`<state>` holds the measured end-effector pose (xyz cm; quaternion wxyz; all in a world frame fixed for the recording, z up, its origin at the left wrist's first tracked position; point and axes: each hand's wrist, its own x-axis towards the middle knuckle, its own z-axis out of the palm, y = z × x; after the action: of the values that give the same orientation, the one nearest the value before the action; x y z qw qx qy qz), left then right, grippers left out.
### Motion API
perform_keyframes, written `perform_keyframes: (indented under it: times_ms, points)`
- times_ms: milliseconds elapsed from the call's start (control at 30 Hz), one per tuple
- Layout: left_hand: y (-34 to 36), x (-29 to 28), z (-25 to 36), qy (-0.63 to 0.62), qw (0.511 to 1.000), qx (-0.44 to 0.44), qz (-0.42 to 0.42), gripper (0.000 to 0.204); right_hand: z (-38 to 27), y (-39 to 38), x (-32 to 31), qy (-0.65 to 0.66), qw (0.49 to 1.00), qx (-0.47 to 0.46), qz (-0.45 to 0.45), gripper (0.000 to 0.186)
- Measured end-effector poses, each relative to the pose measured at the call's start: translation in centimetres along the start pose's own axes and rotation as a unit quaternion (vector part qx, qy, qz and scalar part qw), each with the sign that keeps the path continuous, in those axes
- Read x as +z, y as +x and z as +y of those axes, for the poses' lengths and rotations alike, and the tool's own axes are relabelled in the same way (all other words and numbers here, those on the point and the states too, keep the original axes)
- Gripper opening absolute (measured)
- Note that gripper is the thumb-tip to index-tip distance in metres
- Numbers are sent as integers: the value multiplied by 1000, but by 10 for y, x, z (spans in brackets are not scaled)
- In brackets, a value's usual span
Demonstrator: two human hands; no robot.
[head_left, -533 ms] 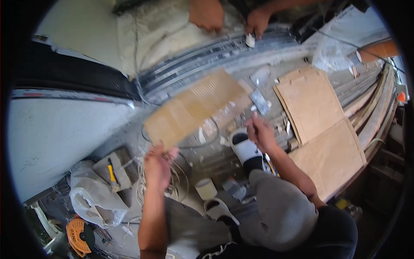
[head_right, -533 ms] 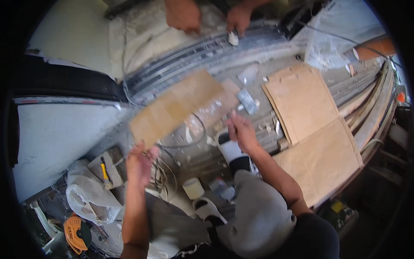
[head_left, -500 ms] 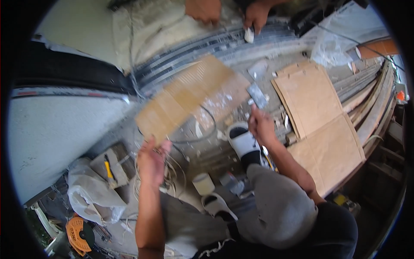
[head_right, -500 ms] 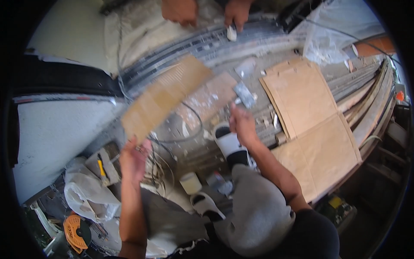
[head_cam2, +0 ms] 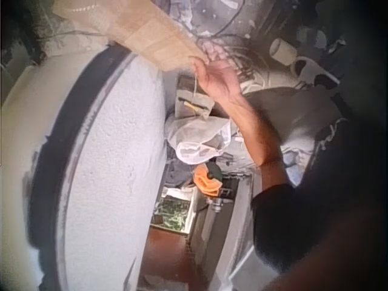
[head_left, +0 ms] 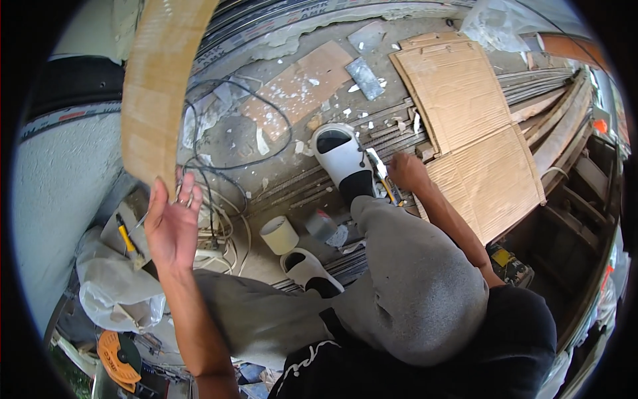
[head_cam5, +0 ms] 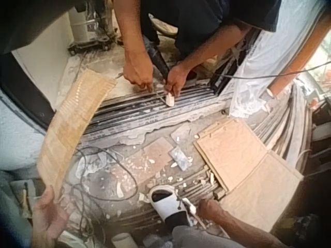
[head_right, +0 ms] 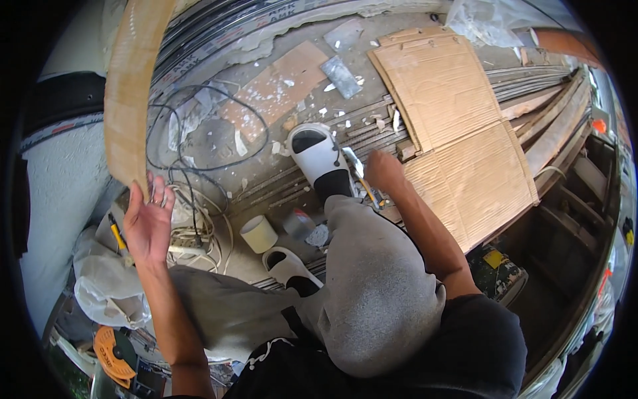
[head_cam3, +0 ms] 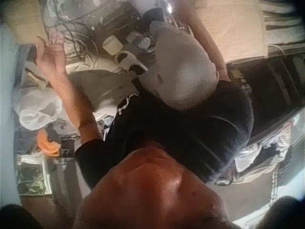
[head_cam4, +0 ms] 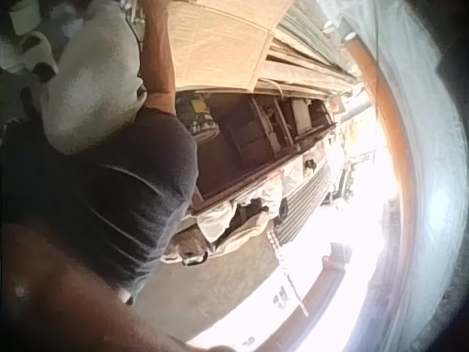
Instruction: Assisting in the repair of a sliding door by cutting cardboard to size and cleaning debris from the track.
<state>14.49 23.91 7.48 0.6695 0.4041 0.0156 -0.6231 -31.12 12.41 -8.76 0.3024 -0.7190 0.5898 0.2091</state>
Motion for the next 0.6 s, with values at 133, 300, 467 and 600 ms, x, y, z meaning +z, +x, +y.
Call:
perform_keyframes:
  times_ms: [133,300,467,600]
  points:
    - [-1,5,2,-13,999,16,33,31,6,-39,16,-29,996,75,-30,38]
    - [7,21,-7,-25,1000,1,4,29,3,-37,23,17,992,89,85,37]
    - [6,21,-4,86,996,14,18,29,-33,-20,-8,178,980,5,93,40]
    - [1,40,-17,141,988,29,50,28,-53,-30,-6,272,956,-87,62,36]
